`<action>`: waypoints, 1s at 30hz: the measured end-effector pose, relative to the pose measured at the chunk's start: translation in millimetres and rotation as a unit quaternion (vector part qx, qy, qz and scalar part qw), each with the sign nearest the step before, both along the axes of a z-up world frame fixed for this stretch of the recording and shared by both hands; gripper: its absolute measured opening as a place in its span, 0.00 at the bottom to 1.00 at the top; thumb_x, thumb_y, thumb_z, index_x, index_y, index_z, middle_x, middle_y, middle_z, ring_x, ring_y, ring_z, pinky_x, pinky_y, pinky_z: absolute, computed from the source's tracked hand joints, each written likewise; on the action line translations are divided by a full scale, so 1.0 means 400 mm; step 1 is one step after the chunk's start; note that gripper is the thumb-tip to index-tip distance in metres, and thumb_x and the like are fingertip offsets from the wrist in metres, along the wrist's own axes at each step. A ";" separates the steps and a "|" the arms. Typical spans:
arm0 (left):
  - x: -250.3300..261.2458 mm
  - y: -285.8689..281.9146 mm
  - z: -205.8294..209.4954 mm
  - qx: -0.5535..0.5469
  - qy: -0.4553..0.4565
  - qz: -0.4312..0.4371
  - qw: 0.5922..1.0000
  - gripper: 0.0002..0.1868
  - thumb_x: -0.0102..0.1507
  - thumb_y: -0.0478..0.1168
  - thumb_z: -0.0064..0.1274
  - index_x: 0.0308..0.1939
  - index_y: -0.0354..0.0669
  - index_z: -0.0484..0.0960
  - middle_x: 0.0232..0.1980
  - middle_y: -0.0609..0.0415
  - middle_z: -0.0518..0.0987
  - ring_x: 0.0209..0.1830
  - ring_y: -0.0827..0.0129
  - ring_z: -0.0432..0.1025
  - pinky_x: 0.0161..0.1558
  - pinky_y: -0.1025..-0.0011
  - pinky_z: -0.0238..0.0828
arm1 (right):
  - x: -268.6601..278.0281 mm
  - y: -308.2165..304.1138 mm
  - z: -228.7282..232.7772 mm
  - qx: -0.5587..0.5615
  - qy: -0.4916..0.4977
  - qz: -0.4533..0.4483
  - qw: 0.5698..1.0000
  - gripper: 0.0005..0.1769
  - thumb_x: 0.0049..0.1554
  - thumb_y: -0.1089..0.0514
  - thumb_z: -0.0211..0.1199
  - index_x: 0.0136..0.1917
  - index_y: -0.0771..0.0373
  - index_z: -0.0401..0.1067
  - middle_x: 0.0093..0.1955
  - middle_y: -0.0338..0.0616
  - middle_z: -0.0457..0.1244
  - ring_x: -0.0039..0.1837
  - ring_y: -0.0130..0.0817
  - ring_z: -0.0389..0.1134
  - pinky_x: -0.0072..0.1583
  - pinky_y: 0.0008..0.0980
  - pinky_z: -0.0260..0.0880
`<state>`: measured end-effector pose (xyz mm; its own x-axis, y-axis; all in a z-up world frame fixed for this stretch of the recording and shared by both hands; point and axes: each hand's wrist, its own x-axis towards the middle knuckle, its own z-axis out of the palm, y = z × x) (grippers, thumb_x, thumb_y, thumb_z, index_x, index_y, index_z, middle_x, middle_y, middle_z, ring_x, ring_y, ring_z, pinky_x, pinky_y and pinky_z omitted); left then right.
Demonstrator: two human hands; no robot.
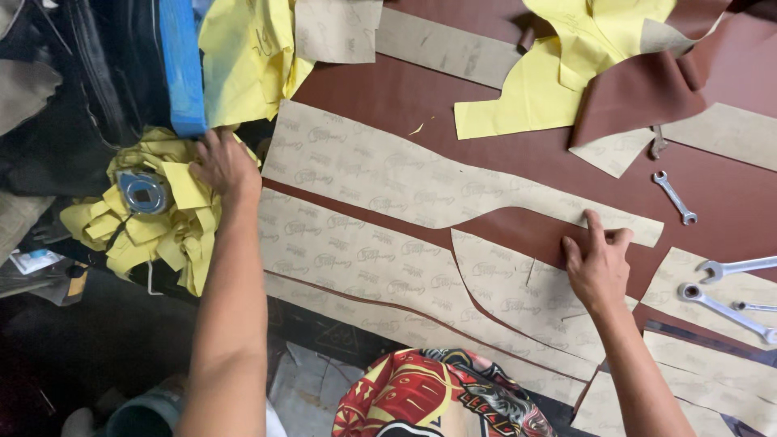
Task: The person aligns patterned paper templates on a large sheet of brown leather and uses shears to cut the material along the template edges. The person handles the templates and leather pieces, adjusting their positions before cutting.
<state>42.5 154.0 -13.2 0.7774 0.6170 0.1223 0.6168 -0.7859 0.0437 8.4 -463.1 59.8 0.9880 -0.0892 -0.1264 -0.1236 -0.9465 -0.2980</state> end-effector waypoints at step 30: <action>-0.161 -0.473 0.010 -0.167 0.037 -0.256 0.952 0.43 0.64 0.71 0.48 0.80 0.64 0.62 0.86 0.45 0.43 0.84 0.40 0.31 0.73 0.26 0.20 | -0.280 0.004 -0.022 0.083 0.018 -0.049 0.995 0.32 0.55 0.51 0.68 0.72 0.45 0.66 0.56 0.54 0.59 0.42 0.51 0.68 0.46 0.49 0.71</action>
<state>-21.8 -35.0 -9.0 0.9853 0.1503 -0.0814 0.1685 -0.9342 0.3144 -103.6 -461.4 51.1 0.9702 -0.1595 -0.1823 -0.2259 -0.8675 -0.4432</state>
